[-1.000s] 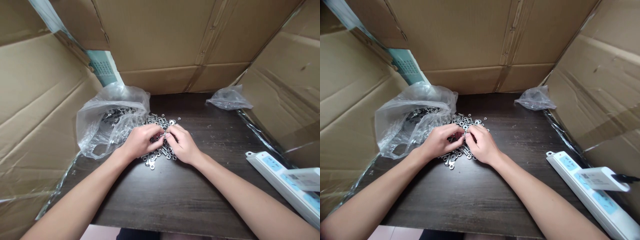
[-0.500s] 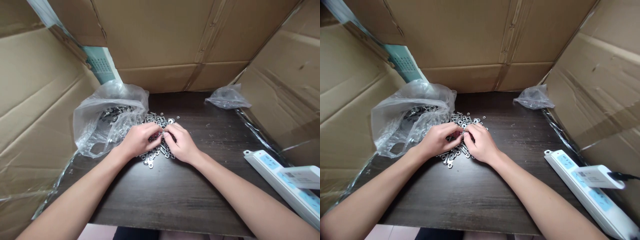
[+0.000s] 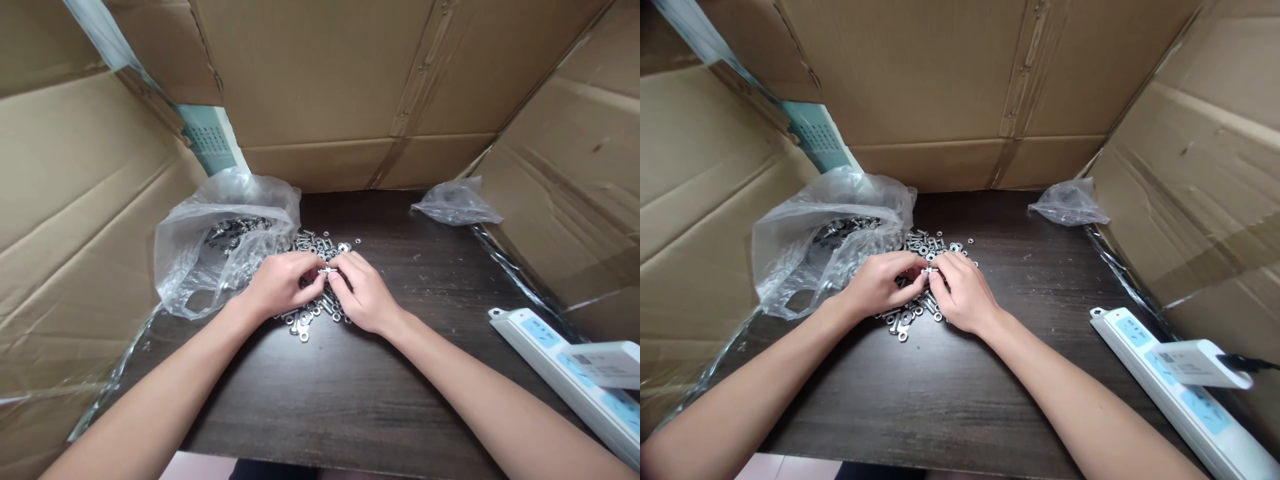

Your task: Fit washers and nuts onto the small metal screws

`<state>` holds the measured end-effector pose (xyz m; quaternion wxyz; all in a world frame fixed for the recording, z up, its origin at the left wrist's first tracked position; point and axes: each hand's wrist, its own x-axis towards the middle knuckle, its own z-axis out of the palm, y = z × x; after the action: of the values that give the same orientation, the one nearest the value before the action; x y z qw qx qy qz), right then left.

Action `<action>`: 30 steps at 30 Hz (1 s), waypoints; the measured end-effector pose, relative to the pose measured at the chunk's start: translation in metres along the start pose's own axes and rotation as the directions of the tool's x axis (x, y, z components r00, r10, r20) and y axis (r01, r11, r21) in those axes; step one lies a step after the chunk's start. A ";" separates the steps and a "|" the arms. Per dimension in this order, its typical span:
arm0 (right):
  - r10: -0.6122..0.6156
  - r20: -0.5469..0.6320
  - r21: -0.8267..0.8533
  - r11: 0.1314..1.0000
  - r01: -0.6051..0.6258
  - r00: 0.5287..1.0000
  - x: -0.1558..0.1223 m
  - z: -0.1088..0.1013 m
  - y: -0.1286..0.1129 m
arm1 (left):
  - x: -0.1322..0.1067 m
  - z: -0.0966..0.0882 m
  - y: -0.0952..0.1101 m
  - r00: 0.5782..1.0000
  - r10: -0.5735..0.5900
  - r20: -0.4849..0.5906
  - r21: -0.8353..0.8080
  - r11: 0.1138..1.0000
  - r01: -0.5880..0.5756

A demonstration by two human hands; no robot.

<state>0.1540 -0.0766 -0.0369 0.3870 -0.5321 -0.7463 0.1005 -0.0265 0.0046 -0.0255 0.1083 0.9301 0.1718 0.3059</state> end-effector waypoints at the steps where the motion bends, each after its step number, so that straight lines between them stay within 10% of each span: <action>1: -0.004 -0.002 0.009 1.000 0.004 1.000 0.000 0.000 0.000 | 0.000 0.000 0.000 1.000 -0.001 0.006 -0.005 1.000 0.001; 30: 0.022 -0.046 0.043 0.999 -0.020 0.999 0.001 0.002 0.001 | 0.002 0.000 0.001 0.996 0.084 -0.011 0.103 0.991 -0.082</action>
<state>0.1529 -0.0747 -0.0384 0.4144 -0.5337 -0.7292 0.1082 -0.0248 0.0045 -0.0244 0.0463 0.9385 0.1494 0.3078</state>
